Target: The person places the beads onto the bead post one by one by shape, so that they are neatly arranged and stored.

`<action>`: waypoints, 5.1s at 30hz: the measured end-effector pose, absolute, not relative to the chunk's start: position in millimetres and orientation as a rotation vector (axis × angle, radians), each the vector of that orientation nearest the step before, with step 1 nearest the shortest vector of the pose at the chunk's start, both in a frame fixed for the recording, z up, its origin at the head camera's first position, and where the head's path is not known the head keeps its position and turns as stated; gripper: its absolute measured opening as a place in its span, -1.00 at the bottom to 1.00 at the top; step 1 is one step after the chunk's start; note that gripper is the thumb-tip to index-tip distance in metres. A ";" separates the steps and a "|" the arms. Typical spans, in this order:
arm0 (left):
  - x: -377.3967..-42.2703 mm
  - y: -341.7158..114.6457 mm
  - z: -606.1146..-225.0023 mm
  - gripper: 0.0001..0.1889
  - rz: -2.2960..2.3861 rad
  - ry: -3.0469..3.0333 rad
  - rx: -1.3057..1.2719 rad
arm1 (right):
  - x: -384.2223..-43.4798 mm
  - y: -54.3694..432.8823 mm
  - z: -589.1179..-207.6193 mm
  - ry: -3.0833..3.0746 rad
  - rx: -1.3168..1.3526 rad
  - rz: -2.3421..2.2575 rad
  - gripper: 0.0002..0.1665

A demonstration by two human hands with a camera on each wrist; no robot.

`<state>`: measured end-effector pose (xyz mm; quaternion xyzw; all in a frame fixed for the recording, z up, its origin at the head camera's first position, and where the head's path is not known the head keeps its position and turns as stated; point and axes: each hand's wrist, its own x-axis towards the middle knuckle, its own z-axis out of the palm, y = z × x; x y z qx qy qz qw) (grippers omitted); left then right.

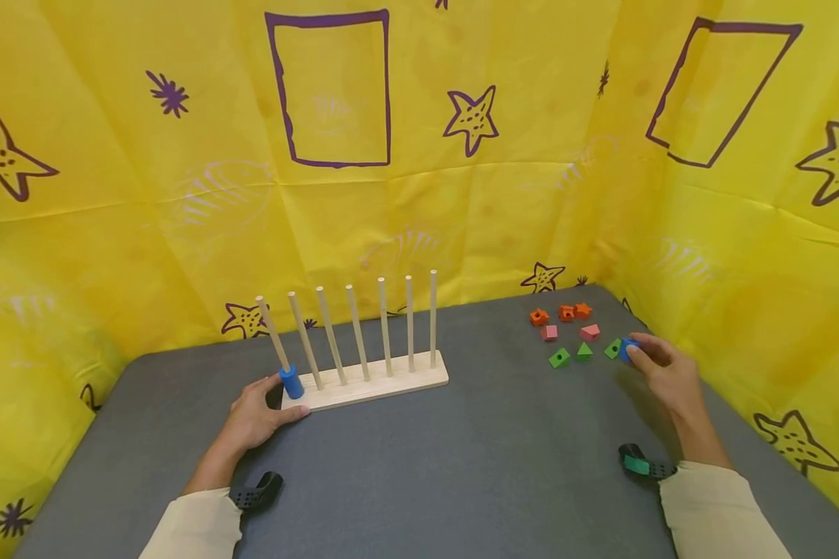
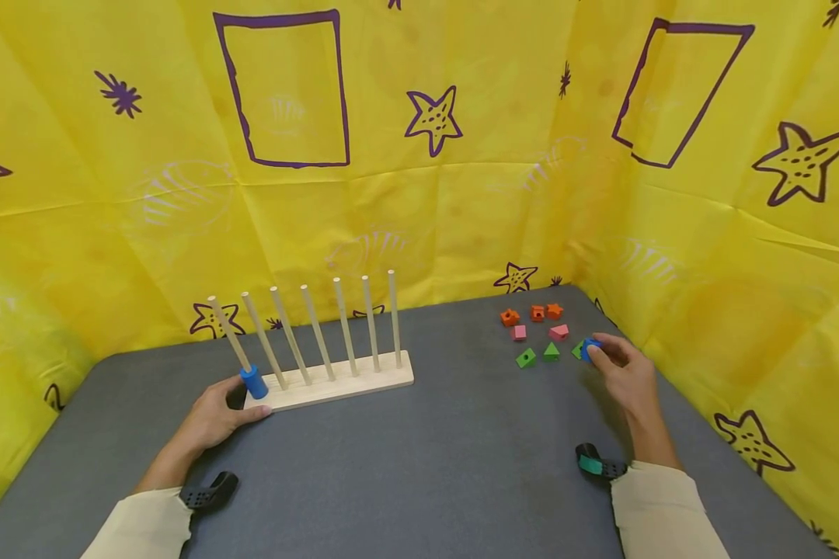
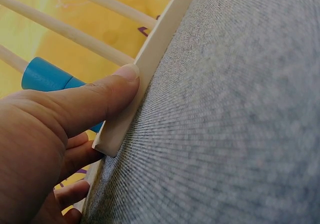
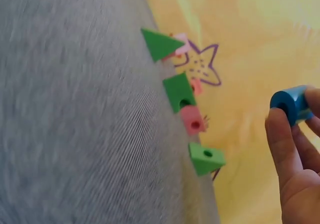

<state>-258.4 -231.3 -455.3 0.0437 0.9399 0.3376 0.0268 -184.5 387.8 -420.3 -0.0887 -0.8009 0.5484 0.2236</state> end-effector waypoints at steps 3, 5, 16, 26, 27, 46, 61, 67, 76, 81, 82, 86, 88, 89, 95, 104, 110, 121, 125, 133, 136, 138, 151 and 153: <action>-258.0 -231.8 -453.8 0.05 1.040 2.897 0.129 | -186.0 382.9 -414.0 -2.169 -0.227 1.565 -0.50; -257.7 -232.2 -452.7 0.06 1.038 2.892 0.123 | -187.5 379.1 -409.1 -2.150 -0.201 1.590 -0.51; -257.0 -230.5 -454.6 0.02 1.051 2.899 0.148 | -181.9 349.6 -371.7 -2.194 -0.103 1.470 -0.55; -256.4 -229.9 -456.3 0.00 1.064 2.898 0.141 | -179.2 319.8 -332.7 -2.237 0.044 1.389 -0.54; -256.1 -230.0 -456.5 0.01 1.067 2.895 0.138 | -179.4 316.5 -330.1 -2.224 0.076 1.403 -0.54; -255.6 -233.9 -458.4 0.05 1.069 2.880 0.087 | -193.0 251.0 -297.2 -2.167 0.387 1.509 -0.60; -260.1 -230.9 -455.5 0.04 1.058 2.898 0.096 | -204.4 183.3 -264.2 -2.108 0.605 1.504 -0.64; -259.8 -231.7 -454.6 0.03 1.056 2.908 0.113 | -211.3 144.4 -256.6 -2.098 0.743 1.550 -0.63; -261.4 -233.6 -456.1 0.01 1.093 2.916 0.165 | -224.9 90.6 -249.9 -2.079 0.911 1.617 -0.58; -261.6 -232.8 -455.9 0.03 1.095 2.902 0.144 | -229.9 63.7 -247.0 -2.105 0.937 1.646 -0.59; -261.5 -232.7 -455.8 0.04 1.094 2.897 0.136 | -231.2 58.5 -246.8 -2.109 0.938 1.646 -0.59; -260.9 -231.7 -454.6 0.03 1.092 2.885 0.116 | -237.2 38.0 -247.9 -2.127 0.951 1.636 -0.60; -261.2 -231.4 -454.3 0.02 1.090 2.886 0.118 | -240.7 27.9 -249.5 -2.141 0.955 1.632 -0.60; -261.4 -231.2 -454.2 0.01 1.087 2.888 0.120 | -242.2 23.0 -250.3 -2.148 0.957 1.639 -0.60; -263.8 -232.8 -454.5 0.01 1.056 2.901 0.144 | -249.7 -8.7 -253.9 -2.180 0.922 1.655 -0.59; -263.2 -233.7 -455.5 -0.02 1.052 2.920 0.160 | -257.4 -43.3 -258.0 -2.227 0.870 1.578 -0.59; -263.7 -234.4 -455.6 -0.04 1.077 2.925 0.184 | -263.4 -54.2 -266.4 -2.275 0.824 1.516 -0.59; -262.8 -235.4 -455.3 -0.05 1.089 2.933 0.210 | -265.6 -71.7 -282.3 -2.373 0.670 1.467 -0.57; -261.2 -235.3 -455.3 -0.06 1.084 2.935 0.215 | -267.5 -75.3 -289.0 -2.351 0.666 1.507 -0.57; -261.4 -234.4 -456.1 -0.05 1.078 2.924 0.206 | -268.2 -78.1 -304.1 -2.226 0.612 1.736 -0.49; -262.6 -235.1 -455.7 -0.06 1.080 2.930 0.219 | -268.3 -79.1 -309.1 -2.176 0.590 1.786 -0.45; -263.3 -235.4 -455.1 -0.07 1.079 2.936 0.229 | -269.1 -80.0 -313.0 -2.148 0.587 1.802 -0.44; -264.8 -234.9 -452.0 -0.08 1.072 2.928 0.230 | -274.5 -81.0 -344.5 -2.041 0.599 1.923 -0.23; -264.7 -235.0 -452.7 -0.11 1.071 2.947 0.257 | -274.6 -81.5 -350.3 -2.032 0.584 1.948 -0.23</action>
